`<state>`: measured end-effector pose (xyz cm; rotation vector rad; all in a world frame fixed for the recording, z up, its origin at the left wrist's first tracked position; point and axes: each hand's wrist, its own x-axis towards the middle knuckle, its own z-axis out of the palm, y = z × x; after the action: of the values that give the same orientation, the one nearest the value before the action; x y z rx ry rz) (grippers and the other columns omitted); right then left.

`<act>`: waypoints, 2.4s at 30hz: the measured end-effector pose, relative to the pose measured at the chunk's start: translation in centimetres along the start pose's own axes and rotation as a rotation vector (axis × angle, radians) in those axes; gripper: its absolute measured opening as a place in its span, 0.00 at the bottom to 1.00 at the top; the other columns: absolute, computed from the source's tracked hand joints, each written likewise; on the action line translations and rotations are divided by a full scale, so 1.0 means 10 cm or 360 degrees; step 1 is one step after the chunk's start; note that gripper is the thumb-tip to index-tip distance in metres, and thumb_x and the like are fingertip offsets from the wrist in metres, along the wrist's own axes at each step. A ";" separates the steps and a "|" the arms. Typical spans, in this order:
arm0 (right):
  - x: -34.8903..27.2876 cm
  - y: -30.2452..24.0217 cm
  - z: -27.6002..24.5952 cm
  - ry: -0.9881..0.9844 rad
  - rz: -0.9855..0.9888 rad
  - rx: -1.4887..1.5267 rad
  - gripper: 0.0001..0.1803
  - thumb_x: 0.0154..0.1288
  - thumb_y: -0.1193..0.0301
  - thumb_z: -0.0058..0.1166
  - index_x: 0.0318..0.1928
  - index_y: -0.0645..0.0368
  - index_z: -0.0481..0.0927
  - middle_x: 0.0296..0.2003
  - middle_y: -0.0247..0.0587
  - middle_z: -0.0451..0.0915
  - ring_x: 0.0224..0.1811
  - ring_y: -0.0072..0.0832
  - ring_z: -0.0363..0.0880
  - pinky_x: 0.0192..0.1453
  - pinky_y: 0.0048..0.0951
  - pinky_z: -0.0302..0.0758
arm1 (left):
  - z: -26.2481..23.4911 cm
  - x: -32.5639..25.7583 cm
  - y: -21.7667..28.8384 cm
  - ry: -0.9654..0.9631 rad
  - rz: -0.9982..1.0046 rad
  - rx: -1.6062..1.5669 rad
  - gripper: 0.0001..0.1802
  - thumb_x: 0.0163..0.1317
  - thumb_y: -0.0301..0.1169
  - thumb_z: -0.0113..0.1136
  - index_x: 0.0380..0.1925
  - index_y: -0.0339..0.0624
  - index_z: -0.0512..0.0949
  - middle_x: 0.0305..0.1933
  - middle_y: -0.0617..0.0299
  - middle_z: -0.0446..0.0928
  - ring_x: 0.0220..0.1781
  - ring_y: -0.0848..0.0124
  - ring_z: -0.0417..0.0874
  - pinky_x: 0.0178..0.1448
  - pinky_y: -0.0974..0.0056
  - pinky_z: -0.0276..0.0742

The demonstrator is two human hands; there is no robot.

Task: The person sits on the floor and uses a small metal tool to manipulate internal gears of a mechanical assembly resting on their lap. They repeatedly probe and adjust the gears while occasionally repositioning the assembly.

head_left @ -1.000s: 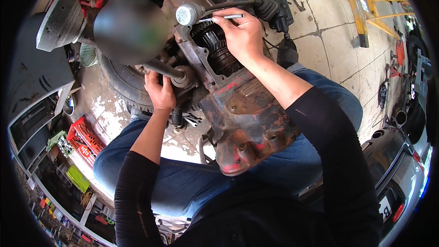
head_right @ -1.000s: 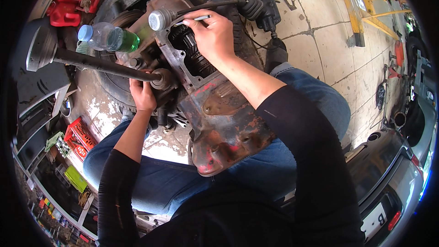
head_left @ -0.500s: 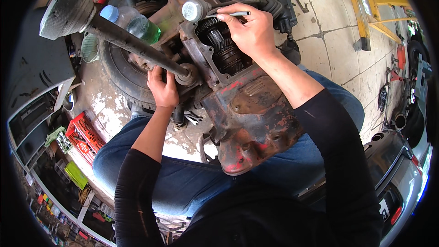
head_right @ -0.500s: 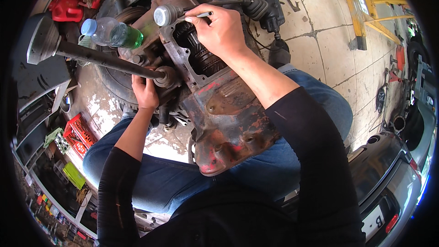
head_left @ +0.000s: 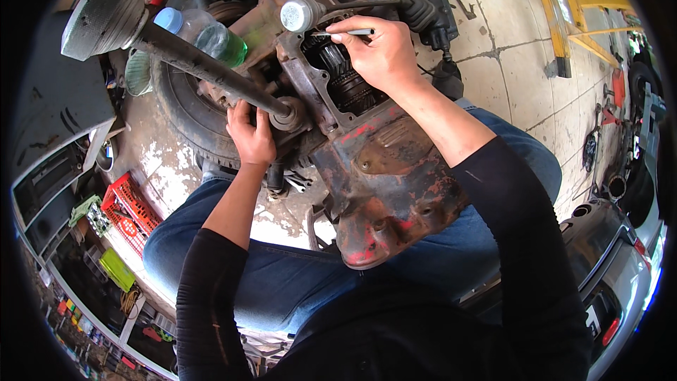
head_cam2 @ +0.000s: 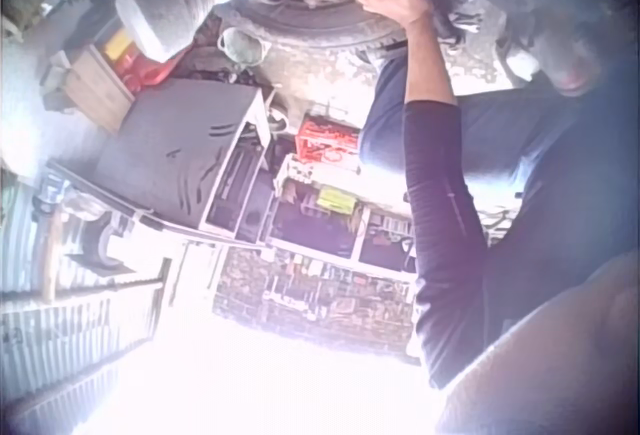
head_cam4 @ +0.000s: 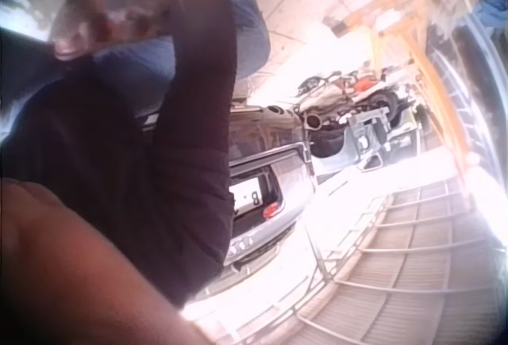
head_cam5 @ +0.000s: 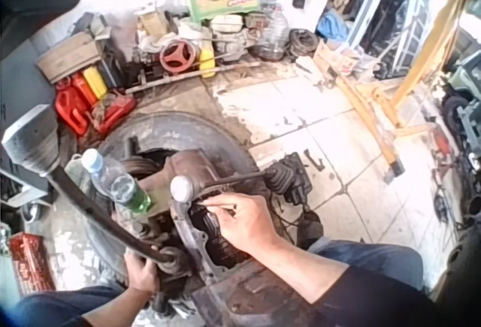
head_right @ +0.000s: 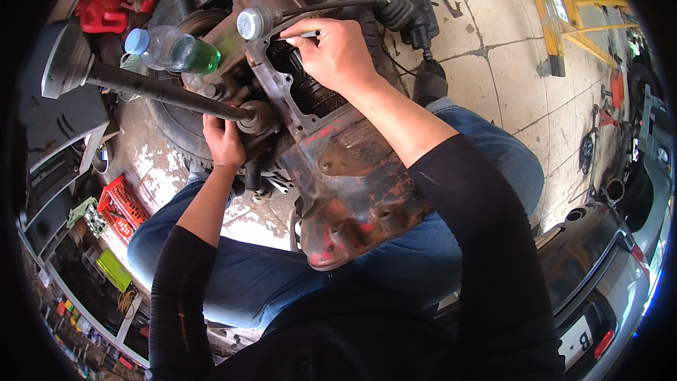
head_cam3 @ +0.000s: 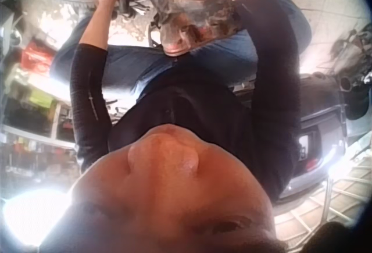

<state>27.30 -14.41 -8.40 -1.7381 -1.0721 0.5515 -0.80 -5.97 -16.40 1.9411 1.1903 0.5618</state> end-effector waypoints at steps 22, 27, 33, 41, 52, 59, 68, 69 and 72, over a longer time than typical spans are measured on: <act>0.12 0.23 -0.01 0.0221 0.0392 0.0253 0.08 0.71 0.68 0.70 0.43 0.60 0.92 0.33 0.41 0.93 0.35 0.27 0.93 0.44 0.29 0.84 | 0.00 0.01 0.00 0.0022 0.0040 0.0022 0.14 0.76 0.36 0.62 0.43 0.33 0.83 0.48 0.52 0.82 0.52 0.59 0.81 0.63 0.56 0.74; 0.07 0.12 -0.09 0.0169 -0.0024 -0.0271 0.09 0.71 0.65 0.69 0.42 0.58 0.92 0.30 0.48 0.90 0.32 0.37 0.91 0.36 0.30 0.82 | 0.01 0.00 -0.02 0.0049 0.0065 -0.0002 0.14 0.76 0.36 0.63 0.43 0.33 0.83 0.48 0.53 0.82 0.52 0.60 0.81 0.63 0.57 0.74; 0.15 0.23 -0.12 0.0113 0.0126 -0.0113 0.11 0.72 0.66 0.70 0.47 0.61 0.91 0.31 0.41 0.91 0.24 0.18 0.82 0.30 0.26 0.76 | 0.02 0.02 -0.02 0.0021 0.0060 -0.0026 0.14 0.74 0.41 0.59 0.45 0.43 0.83 0.47 0.56 0.83 0.55 0.50 0.75 0.62 0.48 0.65; 0.18 0.19 -0.14 0.0147 0.0241 -0.0055 0.11 0.73 0.67 0.69 0.46 0.63 0.91 0.35 0.40 0.93 0.33 0.19 0.88 0.35 0.24 0.79 | -0.02 0.02 0.03 0.0028 0.0065 0.0103 0.13 0.75 0.36 0.62 0.43 0.35 0.85 0.47 0.51 0.81 0.50 0.59 0.84 0.60 0.55 0.77; 0.14 0.33 0.01 0.0281 0.0258 0.0159 0.07 0.70 0.68 0.69 0.42 0.58 0.92 0.26 0.44 0.90 0.26 0.29 0.89 0.36 0.32 0.81 | 0.03 0.02 0.05 0.0026 0.0038 0.0025 0.14 0.72 0.41 0.59 0.42 0.43 0.82 0.46 0.55 0.81 0.53 0.50 0.75 0.60 0.49 0.65; 0.16 0.23 -0.10 0.0137 0.0223 0.0105 0.08 0.71 0.69 0.68 0.44 0.60 0.92 0.31 0.42 0.92 0.34 0.26 0.93 0.42 0.26 0.84 | 0.03 0.02 0.04 0.0051 0.0055 0.0016 0.13 0.72 0.40 0.59 0.42 0.42 0.82 0.45 0.55 0.81 0.53 0.50 0.75 0.60 0.49 0.65; 0.10 0.12 -0.01 0.0028 0.0136 -0.0112 0.09 0.73 0.69 0.69 0.47 0.62 0.90 0.33 0.39 0.92 0.35 0.17 0.89 0.42 0.23 0.81 | 0.01 0.01 0.02 0.0036 0.0058 0.0028 0.15 0.72 0.42 0.60 0.42 0.42 0.83 0.45 0.55 0.82 0.53 0.51 0.76 0.59 0.49 0.66; 0.09 0.16 0.00 0.0023 0.0170 -0.0039 0.09 0.73 0.69 0.69 0.47 0.62 0.91 0.32 0.40 0.92 0.33 0.17 0.88 0.40 0.24 0.81 | 0.01 0.03 0.03 0.0031 0.0070 0.0027 0.14 0.72 0.42 0.60 0.42 0.42 0.83 0.45 0.55 0.82 0.53 0.51 0.76 0.59 0.49 0.66; 0.08 0.17 -0.01 0.0021 0.0180 -0.0290 0.09 0.72 0.69 0.70 0.46 0.60 0.91 0.31 0.40 0.91 0.31 0.17 0.87 0.37 0.24 0.80 | 0.02 0.03 0.02 0.0058 0.0083 -0.0001 0.14 0.72 0.41 0.61 0.41 0.42 0.83 0.44 0.56 0.82 0.52 0.51 0.76 0.59 0.49 0.66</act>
<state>28.46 -13.97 -9.82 -1.9681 -1.0463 0.5248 -0.43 -5.88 -16.36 1.9739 1.1650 0.6270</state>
